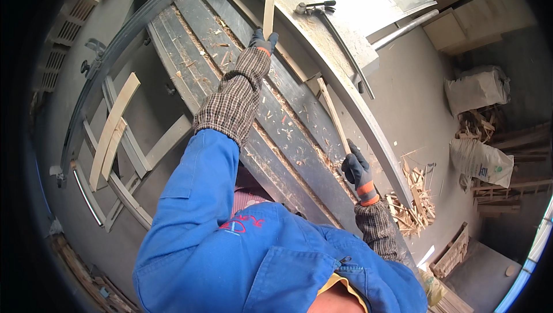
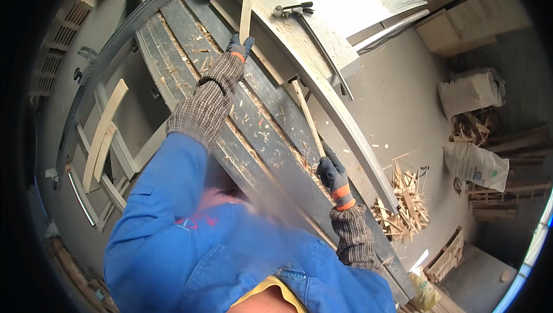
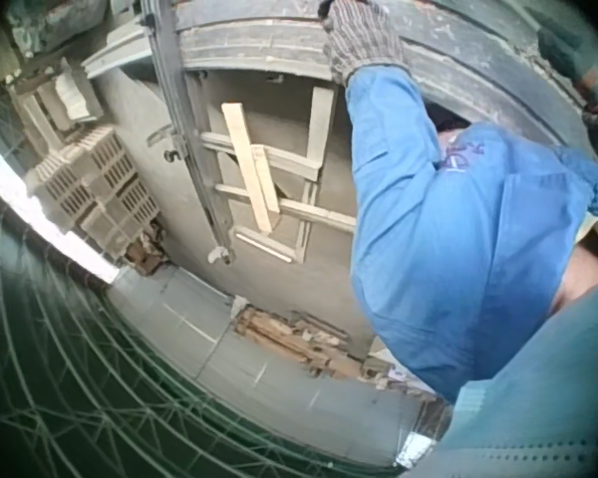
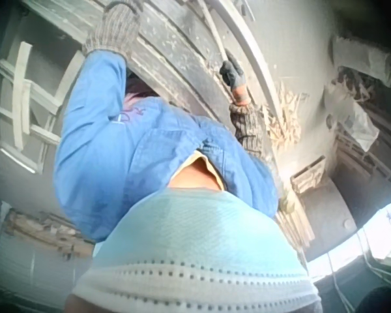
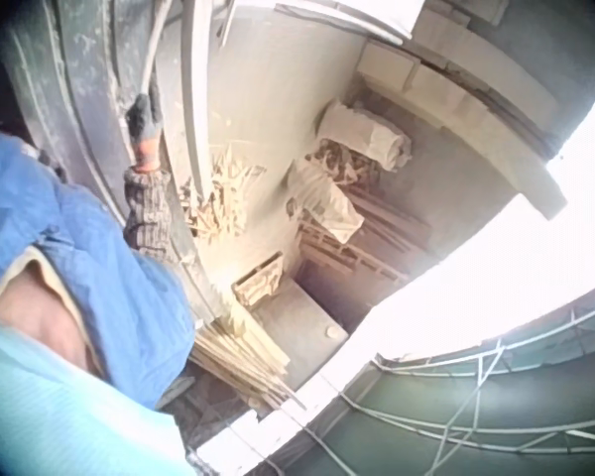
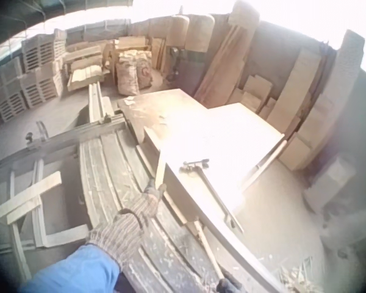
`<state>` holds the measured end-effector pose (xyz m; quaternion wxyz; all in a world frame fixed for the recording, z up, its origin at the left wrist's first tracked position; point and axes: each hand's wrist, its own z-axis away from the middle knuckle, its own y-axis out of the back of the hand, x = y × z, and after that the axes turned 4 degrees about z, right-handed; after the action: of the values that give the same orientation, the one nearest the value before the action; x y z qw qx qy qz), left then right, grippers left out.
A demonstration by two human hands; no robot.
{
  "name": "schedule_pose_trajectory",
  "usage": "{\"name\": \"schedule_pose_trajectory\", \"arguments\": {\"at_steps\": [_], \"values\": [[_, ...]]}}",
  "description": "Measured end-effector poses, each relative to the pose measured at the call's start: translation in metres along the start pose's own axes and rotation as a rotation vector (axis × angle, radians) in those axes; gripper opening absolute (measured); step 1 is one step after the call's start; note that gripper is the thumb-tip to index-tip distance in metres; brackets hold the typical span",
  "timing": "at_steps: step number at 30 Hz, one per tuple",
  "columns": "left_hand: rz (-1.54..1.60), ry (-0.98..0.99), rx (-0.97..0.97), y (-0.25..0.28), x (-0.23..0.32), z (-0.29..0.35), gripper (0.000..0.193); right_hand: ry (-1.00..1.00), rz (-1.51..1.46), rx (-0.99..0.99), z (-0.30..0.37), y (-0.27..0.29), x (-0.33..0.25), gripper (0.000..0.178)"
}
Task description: The person repeatedly picks up wooden planks from a pile, places them on a table saw, and cuts them into smaller pieces using a push stick. The cut pieces are then set aside on the table or floor.
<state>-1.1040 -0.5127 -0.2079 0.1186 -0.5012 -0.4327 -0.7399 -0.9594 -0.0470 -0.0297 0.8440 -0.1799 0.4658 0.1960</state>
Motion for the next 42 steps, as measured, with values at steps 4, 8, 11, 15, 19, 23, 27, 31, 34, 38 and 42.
{"name": "schedule_pose_trajectory", "arguments": {"at_steps": [4, 8, 11, 15, 19, 23, 27, 31, 34, 38, 42], "values": [[-0.049, 0.019, -0.014, 0.001, 0.012, 0.011, 0.078, -0.099, -0.133, -0.005, -0.021, -0.007, 0.003, 0.052], [-0.025, -0.018, 0.070, 0.007, 0.027, 0.013, 0.061, -0.086, -0.205, 0.033, -0.040, -0.006, 0.024, 0.047], [-0.146, 0.054, -0.056, 0.015, 0.043, 0.028, 0.080, -0.102, -0.194, 0.090, -0.041, -0.014, 0.035, 0.045], [-0.304, 0.061, 0.045, 0.009, 0.058, 0.028, 0.083, 0.035, 0.151, 0.137, -0.039, -0.027, 0.028, 0.047], [-0.280, 0.123, -0.016, 0.017, 0.084, 0.030, 0.081, 0.139, 0.331, 0.184, -0.047, -0.026, 0.029, 0.046], [-0.452, 0.099, 0.056, 0.018, 0.072, 0.012, 0.073, 0.140, 0.265, 0.166, -0.055, -0.039, 0.019, 0.046], [-0.263, 0.145, 0.003, 0.030, 0.087, 0.017, 0.068, 0.131, 0.172, 0.180, -0.068, -0.042, 0.029, 0.047], [-0.256, 0.047, -0.004, 0.018, 0.065, 0.036, 0.072, 0.019, 0.073, 0.122, -0.064, -0.038, 0.005, 0.047], [-0.272, -0.097, -0.003, 0.006, 0.050, 0.060, 0.077, -0.023, 0.070, 0.120, -0.063, -0.034, -0.003, 0.047], [-0.321, -0.064, 0.067, 0.010, 0.061, 0.054, 0.077, -0.021, 0.075, 0.120, -0.067, -0.039, -0.008, 0.045], [-0.422, 0.047, -0.083, 0.012, 0.068, 0.053, 0.085, -0.049, 0.109, 0.157, -0.068, -0.051, -0.015, 0.046]]}}
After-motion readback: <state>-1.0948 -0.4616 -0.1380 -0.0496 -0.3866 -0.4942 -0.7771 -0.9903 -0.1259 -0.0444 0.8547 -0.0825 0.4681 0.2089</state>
